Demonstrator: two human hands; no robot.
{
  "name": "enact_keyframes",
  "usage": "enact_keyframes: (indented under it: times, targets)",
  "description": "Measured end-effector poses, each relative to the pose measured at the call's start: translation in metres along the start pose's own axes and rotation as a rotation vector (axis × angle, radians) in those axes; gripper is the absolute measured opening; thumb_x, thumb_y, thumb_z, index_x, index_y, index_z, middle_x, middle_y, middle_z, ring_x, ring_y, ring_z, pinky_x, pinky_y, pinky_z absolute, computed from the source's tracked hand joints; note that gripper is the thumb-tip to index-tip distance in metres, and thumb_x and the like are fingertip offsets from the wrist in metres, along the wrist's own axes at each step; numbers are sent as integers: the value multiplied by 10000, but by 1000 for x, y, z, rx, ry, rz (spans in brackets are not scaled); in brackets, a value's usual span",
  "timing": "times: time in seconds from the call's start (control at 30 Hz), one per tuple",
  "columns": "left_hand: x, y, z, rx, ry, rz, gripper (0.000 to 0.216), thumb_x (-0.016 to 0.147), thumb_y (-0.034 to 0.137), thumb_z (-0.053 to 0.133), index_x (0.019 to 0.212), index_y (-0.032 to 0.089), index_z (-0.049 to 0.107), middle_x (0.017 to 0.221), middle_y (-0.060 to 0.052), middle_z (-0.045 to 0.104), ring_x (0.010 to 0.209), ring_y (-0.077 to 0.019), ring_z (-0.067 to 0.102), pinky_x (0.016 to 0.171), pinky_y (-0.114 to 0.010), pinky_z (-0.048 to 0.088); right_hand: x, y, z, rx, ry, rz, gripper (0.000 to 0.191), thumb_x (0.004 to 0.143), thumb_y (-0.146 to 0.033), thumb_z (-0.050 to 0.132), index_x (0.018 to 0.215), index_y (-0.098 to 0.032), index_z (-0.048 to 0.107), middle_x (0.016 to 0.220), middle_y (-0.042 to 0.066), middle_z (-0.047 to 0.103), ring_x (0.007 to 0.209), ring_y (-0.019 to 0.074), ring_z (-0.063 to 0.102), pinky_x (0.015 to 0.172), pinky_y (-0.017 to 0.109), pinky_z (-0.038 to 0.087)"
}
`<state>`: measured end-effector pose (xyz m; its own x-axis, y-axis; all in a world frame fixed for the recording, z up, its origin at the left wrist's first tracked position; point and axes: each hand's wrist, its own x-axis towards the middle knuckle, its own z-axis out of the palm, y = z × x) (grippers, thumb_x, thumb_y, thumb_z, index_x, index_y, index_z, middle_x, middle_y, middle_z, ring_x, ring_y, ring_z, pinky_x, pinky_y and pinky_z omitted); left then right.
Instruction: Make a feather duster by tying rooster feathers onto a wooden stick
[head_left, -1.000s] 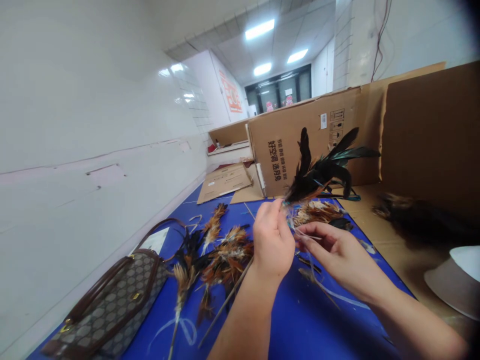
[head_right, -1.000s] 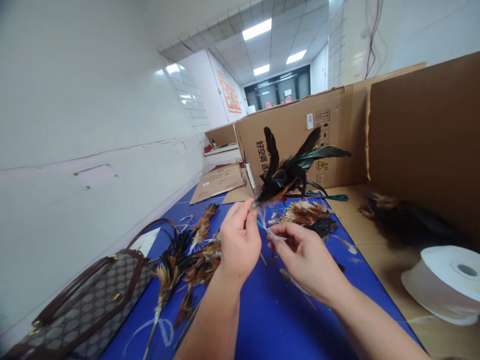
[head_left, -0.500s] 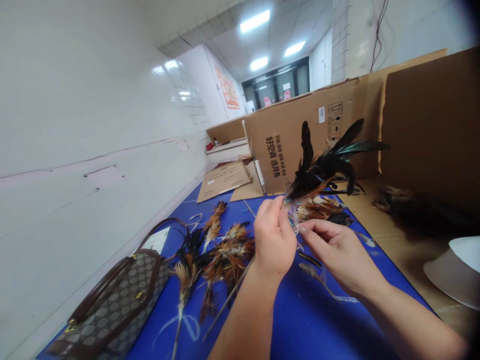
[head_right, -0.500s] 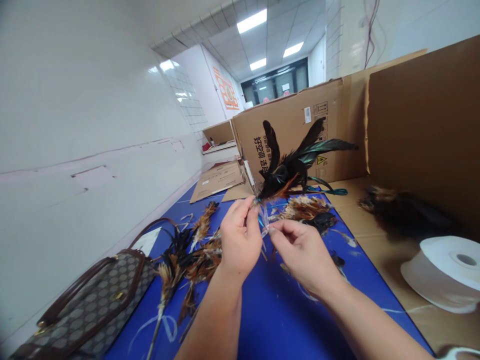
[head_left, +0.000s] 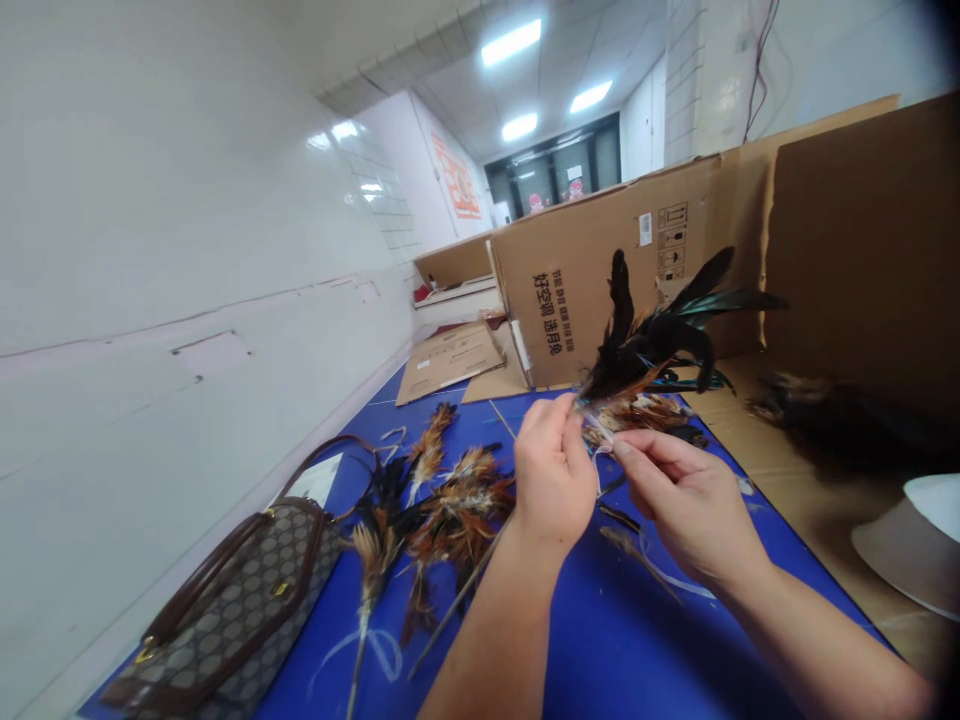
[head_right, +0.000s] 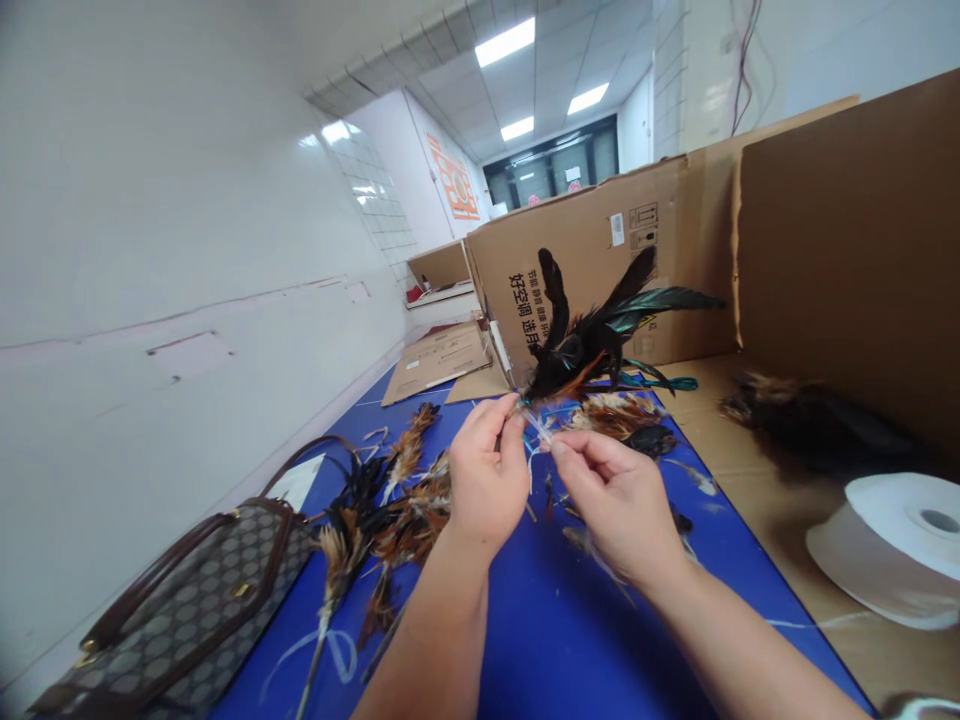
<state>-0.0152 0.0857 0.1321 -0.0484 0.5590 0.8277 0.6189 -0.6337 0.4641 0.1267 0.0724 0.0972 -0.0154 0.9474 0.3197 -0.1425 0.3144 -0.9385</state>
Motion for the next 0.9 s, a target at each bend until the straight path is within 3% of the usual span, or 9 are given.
enact_keyframes:
  times: [0.17,0.3,0.4,0.53,0.6,0.7,0.8,0.9]
  targets:
    - [-4,-1,5,-19,-30,17,269,963,107,502,1157,138,685,1048,-113,700,1006,-209,657,939,-356,539,1,-1,-1,-62,20,-37,348,895,-466,717,1070,-174,787,805,51,703,685,151,587,511,237,416]
    - [-5,-1,6,-31,-53,-6,287,951,95,499,1166,147,682,1051,-110,692,1002,-211,652,935,-367,543,2,-5,0,-82,13,-41,337,897,-464,711,1075,-193,803,918,70,759,870,221,680,713,313,552]
    - [-4,-2,6,-30,-50,-8,276,966,110,486,1156,146,683,1039,-109,692,997,-209,650,932,-371,542,4,-7,0,-126,-16,-73,301,902,-455,708,1055,-216,808,950,62,774,941,239,705,865,364,564]
    - [-5,-2,9,-19,-55,4,277,981,122,471,1164,153,677,1026,-105,691,992,-211,647,920,-373,540,7,-14,-4,-195,-93,-147,276,903,-454,701,1007,-222,807,1049,78,773,991,253,705,932,378,546]
    - [-6,-2,9,-18,-63,8,275,981,126,475,1164,158,678,1018,-103,688,992,-212,645,917,-369,537,8,-18,-7,-230,-122,-141,268,907,-449,692,988,-217,798,1035,79,769,981,253,700,918,365,542]
    - [-6,-3,10,-15,-68,19,276,975,123,485,1173,149,675,1024,-106,684,994,-212,641,925,-363,532,7,-22,-10,-256,-76,-94,242,920,-432,660,932,-212,760,906,56,750,829,214,681,751,304,542]
    - [-6,-4,11,-3,-51,22,280,969,115,488,1176,139,676,1034,-112,684,1001,-212,641,935,-360,529,3,-25,-7,-267,-2,-89,218,929,-398,622,856,-208,698,779,32,694,665,168,605,576,261,468]
    - [-6,-6,12,13,-31,24,289,969,107,476,1172,134,680,1033,-115,684,1001,-214,644,930,-365,534,-3,-26,1,-272,3,-111,202,912,-366,616,791,-208,647,669,6,615,578,142,534,511,246,410]
